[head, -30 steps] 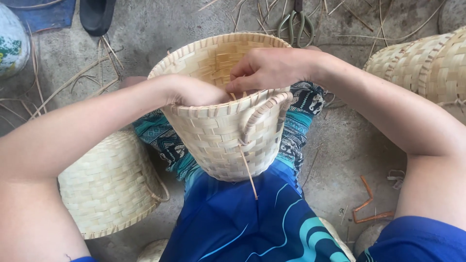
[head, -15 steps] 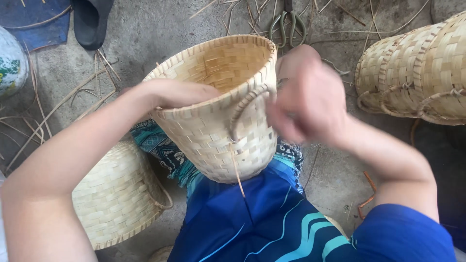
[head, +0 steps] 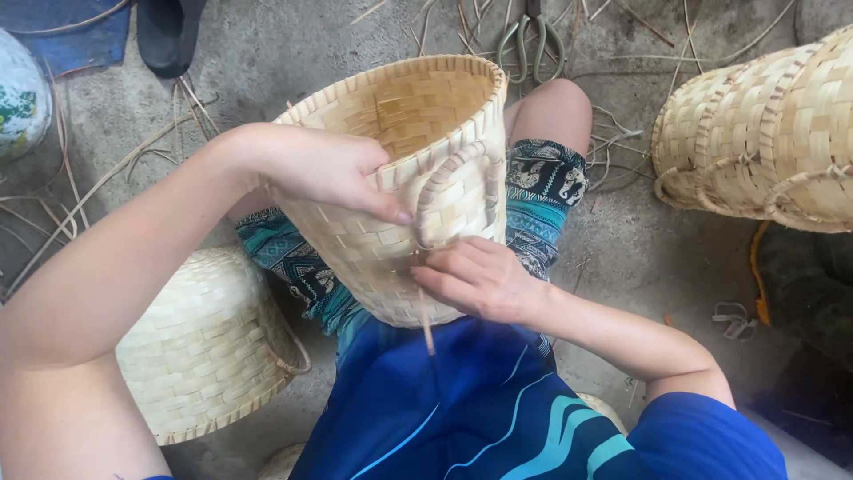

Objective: Weaving and assembling bamboo baskets while sitting on the floor.

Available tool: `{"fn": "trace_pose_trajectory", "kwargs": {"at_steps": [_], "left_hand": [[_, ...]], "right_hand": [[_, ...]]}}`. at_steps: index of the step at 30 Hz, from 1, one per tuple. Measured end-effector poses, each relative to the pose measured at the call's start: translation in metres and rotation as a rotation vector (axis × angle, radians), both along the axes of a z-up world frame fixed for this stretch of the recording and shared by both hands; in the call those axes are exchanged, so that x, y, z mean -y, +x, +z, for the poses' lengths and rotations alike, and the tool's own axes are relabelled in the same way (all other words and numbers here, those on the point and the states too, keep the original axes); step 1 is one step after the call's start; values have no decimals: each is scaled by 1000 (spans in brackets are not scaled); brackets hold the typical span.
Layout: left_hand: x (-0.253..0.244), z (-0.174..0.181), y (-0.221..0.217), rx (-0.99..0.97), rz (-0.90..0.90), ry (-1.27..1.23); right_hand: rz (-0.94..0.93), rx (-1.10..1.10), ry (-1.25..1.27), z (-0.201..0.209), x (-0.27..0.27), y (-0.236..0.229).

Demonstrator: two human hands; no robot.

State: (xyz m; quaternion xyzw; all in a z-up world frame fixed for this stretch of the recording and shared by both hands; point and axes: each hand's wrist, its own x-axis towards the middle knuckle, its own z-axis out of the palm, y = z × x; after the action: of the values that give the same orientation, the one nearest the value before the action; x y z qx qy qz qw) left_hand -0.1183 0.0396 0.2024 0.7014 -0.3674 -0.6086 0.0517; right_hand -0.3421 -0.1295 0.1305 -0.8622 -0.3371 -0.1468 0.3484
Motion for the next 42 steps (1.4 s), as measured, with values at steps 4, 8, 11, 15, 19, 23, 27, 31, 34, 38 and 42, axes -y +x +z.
{"fn": "trace_pose_trajectory", "kwargs": {"at_steps": [4,8,11,15,19,23,27,31,34,38,42], "left_hand": [[7,-3,-1,-182,120,-127],[29,0,1,-185,113,16],[42,-5,-4,-233,124,-52],[42,-10,-9,-342,141,0],[32,15,-18,-350,381,97],[24,-2,-14,-390,313,15],[25,2,-16,-460,378,135],[19,4,-11,-424,372,131],[13,1,-8,-423,406,150],[15,4,-7,-449,383,151],[18,8,-7,-373,411,190]], "right_hand": [[73,-340,431,34,19,-2],[45,-462,417,73,63,-20],[-57,-615,473,83,72,-27],[-20,-693,530,85,72,-35],[-88,-675,461,92,75,-35],[-140,-532,867,101,70,-33],[-440,-338,1062,98,66,-17],[-362,-646,937,86,81,-26],[-345,-1103,552,70,68,-34],[-392,-1314,552,21,44,-51],[-351,-1266,677,8,31,-53]]}}
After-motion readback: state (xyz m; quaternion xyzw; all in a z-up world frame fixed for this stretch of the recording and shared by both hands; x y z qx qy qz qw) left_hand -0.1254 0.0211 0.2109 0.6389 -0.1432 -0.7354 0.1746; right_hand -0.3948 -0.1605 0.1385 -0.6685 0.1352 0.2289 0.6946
